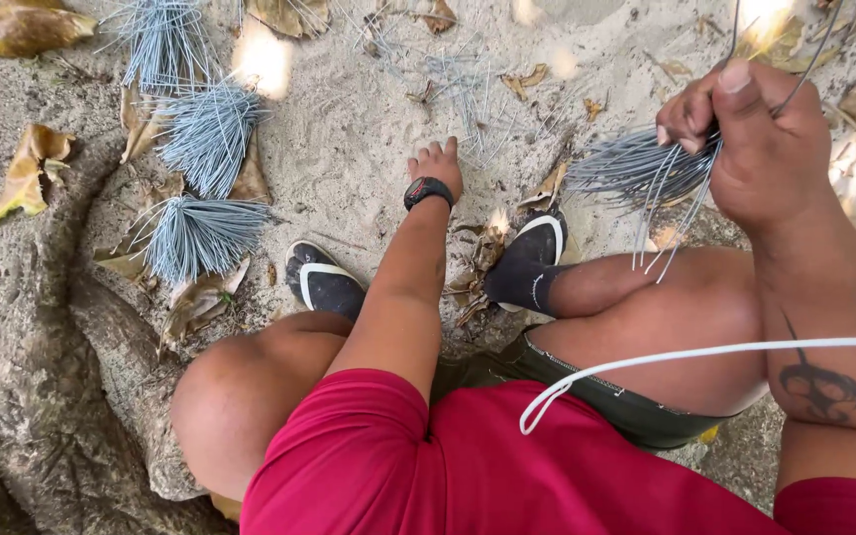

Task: Bundling thin metal wires by picking them up from the ground and grouping them together.

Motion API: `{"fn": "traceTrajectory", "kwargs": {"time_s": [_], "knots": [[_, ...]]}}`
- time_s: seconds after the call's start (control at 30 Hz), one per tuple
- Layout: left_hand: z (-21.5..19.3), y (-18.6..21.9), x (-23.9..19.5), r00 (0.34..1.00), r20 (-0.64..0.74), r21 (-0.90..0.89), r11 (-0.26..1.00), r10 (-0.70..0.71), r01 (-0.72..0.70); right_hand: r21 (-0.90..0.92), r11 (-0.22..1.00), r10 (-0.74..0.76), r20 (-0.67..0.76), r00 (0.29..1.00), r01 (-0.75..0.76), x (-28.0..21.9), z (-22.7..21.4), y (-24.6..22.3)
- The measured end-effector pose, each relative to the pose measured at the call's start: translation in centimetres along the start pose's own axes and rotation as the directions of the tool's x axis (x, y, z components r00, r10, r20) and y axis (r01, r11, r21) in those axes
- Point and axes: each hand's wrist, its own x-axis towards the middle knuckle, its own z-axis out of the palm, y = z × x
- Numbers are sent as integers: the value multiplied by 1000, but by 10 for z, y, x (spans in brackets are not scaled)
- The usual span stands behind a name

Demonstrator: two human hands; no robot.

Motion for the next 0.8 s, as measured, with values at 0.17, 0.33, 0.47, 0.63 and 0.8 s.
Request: {"fn": "traceTrajectory", "kwargs": {"time_s": [0.17,0.33,0.47,0.63,0.8], "knots": [[-11,-10,1,984,176,114,993,-37,17,-13,1000,17,15,1000,-17,-5,-1,5],[-20,-6,13,975,210,178,977,78,-117,90,996,25,-53,998,-21,3,-2,11],[-8,-2,8,975,200,341,926,97,-162,74,997,14,-58,998,-9,1,1,7],[-2,-3,5,987,97,257,955,126,-147,64,998,-20,-69,997,24,-4,2,3],[-22,-1,-7,997,82,106,994,8,-17,82,996,-12,-85,996,19,-9,2,3]]}}
